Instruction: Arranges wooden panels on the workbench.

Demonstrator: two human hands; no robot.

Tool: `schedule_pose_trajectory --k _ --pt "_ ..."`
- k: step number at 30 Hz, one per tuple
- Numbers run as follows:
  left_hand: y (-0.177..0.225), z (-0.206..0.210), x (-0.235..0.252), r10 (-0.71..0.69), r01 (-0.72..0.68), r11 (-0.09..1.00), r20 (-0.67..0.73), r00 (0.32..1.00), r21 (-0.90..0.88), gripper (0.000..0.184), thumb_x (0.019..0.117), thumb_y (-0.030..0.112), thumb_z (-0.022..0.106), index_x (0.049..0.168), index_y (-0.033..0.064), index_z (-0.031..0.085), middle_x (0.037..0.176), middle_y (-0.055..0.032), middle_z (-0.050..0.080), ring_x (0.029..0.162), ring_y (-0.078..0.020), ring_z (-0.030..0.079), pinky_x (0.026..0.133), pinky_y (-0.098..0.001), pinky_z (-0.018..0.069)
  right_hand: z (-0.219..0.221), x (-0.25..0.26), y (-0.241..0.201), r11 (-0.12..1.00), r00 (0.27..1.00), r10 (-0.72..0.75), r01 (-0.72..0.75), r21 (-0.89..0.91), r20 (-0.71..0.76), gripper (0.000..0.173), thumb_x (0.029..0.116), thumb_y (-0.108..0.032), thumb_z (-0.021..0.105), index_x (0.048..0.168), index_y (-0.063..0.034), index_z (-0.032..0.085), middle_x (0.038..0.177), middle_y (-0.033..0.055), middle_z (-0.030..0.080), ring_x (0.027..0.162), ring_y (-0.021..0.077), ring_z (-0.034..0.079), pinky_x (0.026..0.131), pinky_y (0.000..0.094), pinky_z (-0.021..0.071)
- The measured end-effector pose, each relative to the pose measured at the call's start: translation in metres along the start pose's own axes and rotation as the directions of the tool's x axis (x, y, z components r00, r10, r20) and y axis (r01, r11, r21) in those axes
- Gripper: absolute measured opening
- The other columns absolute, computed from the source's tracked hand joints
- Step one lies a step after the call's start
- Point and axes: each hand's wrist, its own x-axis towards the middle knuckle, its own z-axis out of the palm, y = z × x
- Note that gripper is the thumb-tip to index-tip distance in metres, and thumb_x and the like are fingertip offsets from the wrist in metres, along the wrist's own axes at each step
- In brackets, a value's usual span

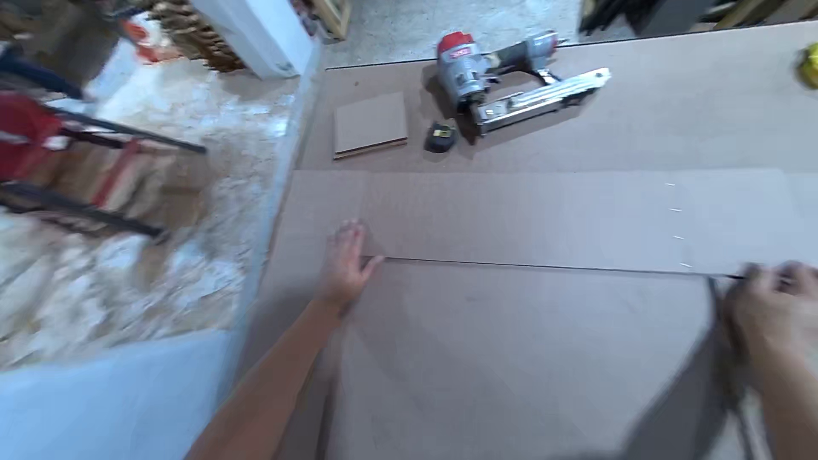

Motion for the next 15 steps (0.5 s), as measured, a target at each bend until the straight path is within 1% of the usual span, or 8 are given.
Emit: schedule_pose_trajectory --k 1,2,3,5,6,8,11,15 --pt "0.001 0.001 -0.001 0.024 -0.025 0.999 -0.018 1.0 -0.039 0.077 0.1016 0.06 0.049 0.155 0.0046 0.045 0.166 -0.0133 0.035 0.156 -0.031 0.027 0.127 -0.0563 0.0211 -0.005 -0.001 -0.001 0.999 0.999 -0.022 0.021 -0.028 -0.027 0.055 0.1065 -0.039 0.043 0.135 0.0045 0.06 0.145 0.0321 0.052 0.137 0.0477 0.048 0.112 0.0657 0.0371" --pt "0.004 0.006 -0.001 0.044 -0.046 0.996 -0.031 0.999 -0.071 0.077 0.101 0.061 0.047 0.155 0.0067 0.045 0.165 -0.0118 0.036 0.156 -0.0301 0.028 0.127 -0.0542 0.0216 -0.007 -0.001 -0.001 0.999 0.999 -0.005 0.002 -0.049 -0.053 0.051 0.1071 -0.037 0.043 0.135 0.0032 0.06 0.144 0.0313 0.052 0.137 0.0475 0.049 0.112 0.0662 0.0377" --pt "0.001 0.013 -0.001 0.061 -0.064 0.994 -0.042 0.997 -0.091 0.079 0.0999 0.062 0.046 0.155 0.006 0.044 0.165 -0.0135 0.036 0.155 -0.0323 0.028 0.127 -0.054 0.0211 -0.008 0.001 0.0 0.997 0.996 0.019 -0.025 -0.067 -0.089 0.049 0.1072 -0.034 0.042 0.135 0.0015 0.061 0.144 0.0294 0.053 0.136 0.0461 0.049 0.112 0.0649 0.0384" --pt "-0.008 0.022 0.001 0.069 -0.072 0.992 -0.036 0.997 -0.099 0.086 0.0983 0.064 0.045 0.157 0.0015 0.04 0.164 -0.0213 0.034 0.155 -0.0394 0.027 0.127 -0.0567 0.018 -0.002 0.011 0.012 0.99 0.991 0.044 -0.06 -0.128 -0.13 0.047 0.1075 -0.03 0.04 0.138 -0.0019 0.061 0.149 0.0248 0.052 0.141 0.0409 0.047 0.117 0.0582 0.0375" --pt "-0.005 0.02 0.002 0.062 -0.065 0.992 -0.024 0.998 -0.107 0.088 0.0984 0.063 0.046 0.156 -0.0028 0.039 0.164 -0.0261 0.032 0.154 -0.0435 0.026 0.127 -0.0587 0.0159 0.002 0.016 0.017 0.985 0.989 0.048 -0.07 -0.158 -0.141 0.046 0.1072 -0.028 0.04 0.14 -0.0029 0.062 0.15 0.0225 0.052 0.142 0.038 0.047 0.118 0.0552 0.0367" --pt "0.014 0.004 0.004 0.015 -0.012 0.991 0.025 1.0 -0.131 0.086 0.0986 0.056 0.051 0.153 -0.0093 0.038 0.164 -0.0306 0.028 0.154 -0.0463 0.024 0.127 -0.0583 0.013 0.007 0.022 0.022 0.98 0.986 0.051 -0.08 -0.183 -0.158 0.044 0.1053 -0.024 0.041 0.136 -0.0037 0.064 0.15 0.0187 0.053 0.144 0.0334 0.045 0.121 0.0524 0.0341" --pt "0.024 -0.003 0.005 -0.017 0.022 0.993 0.043 0.999 -0.119 0.085 0.0992 0.056 0.052 0.152 -0.01 0.039 0.164 -0.0305 0.028 0.155 -0.0439 0.024 0.128 -0.0555 0.012 0.009 0.023 0.024 0.973 0.99 0.073 -0.097 -0.209 -0.123 0.045 0.1059 -0.024 0.037 0.138 -0.0052 0.063 0.155 0.0147 0.05 0.149 0.0302 0.04 0.123 0.0545 0.0282" --pt "0.018 0.001 0.005 -0.011 0.014 0.993 0.025 1.0 -0.12 0.086 0.0987 0.058 0.052 0.153 -0.009 0.04 0.164 -0.0288 0.029 0.156 -0.042 0.023 0.128 -0.0561 0.0107 0.011 0.024 0.026 0.974 0.988 0.068 -0.096 -0.205 -0.138 0.044 0.1056 -0.021 0.037 0.137 -0.004 0.064 0.15 0.0145 0.055 0.145 0.0297 0.046 0.121 0.0539 0.0313"
